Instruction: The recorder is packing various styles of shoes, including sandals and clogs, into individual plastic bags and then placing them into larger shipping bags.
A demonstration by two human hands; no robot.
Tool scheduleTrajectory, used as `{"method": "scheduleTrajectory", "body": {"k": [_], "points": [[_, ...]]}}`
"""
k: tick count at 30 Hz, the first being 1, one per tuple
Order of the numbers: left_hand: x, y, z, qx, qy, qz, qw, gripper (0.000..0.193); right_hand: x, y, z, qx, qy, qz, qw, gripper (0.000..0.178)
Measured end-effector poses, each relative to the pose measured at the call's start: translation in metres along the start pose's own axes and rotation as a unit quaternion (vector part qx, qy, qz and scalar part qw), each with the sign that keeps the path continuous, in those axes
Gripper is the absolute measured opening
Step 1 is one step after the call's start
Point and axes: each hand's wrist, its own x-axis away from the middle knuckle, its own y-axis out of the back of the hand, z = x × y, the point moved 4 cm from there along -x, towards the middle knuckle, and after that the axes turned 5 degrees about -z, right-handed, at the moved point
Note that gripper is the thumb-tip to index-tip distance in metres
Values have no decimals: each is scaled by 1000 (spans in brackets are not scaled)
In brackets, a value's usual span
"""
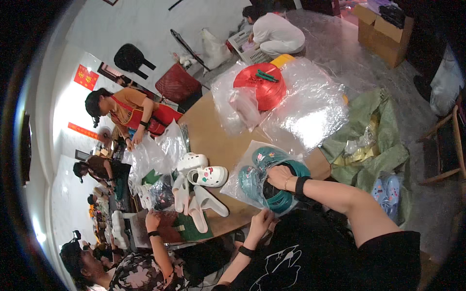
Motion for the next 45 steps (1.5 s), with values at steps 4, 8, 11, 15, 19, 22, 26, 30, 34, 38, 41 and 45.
{"method": "scheduleTrajectory", "body": {"k": [4,8,11,15,19,22,26,30,34,38,41,45], "points": [[-11,-23,37,71,81,-7,994,18,-11,-29,-17,-5,-17,29,999,34],[-8,-49,115,97,146,-7,984,19,20,-46,-36,2,57,39,998,54],[-10,-42,106,61,128,-32,989,21,39,-14,-47,-95,130,92,983,35],[-1,-50,130,44,148,6,988,26,37,19,-103,-269,-117,-87,952,23],[-7,-79,101,36,117,259,958,26,17,27,-128,37,-114,-111,987,30],[-39,-101,47,109,-7,247,963,27,13,-3,-158,-55,-161,-114,979,30],[-90,-132,48,181,-28,158,970,40,4,-15,-150,-78,-184,-99,975,20],[-113,-124,27,132,-117,39,984,56,27,9,-157,-134,-180,-166,960,13],[-129,-106,32,28,-74,-98,992,51,30,7,-147,-202,-220,-156,941,8],[-105,-98,15,69,-76,51,993,24,32,-13,-172,-287,-252,-152,912,10],[-80,-66,9,-3,99,162,982,25,38,-21,-180,-393,-291,-155,858,11],[-35,-41,60,-6,268,175,948,30,33,-10,-168,-399,-305,-126,855,12]]}}
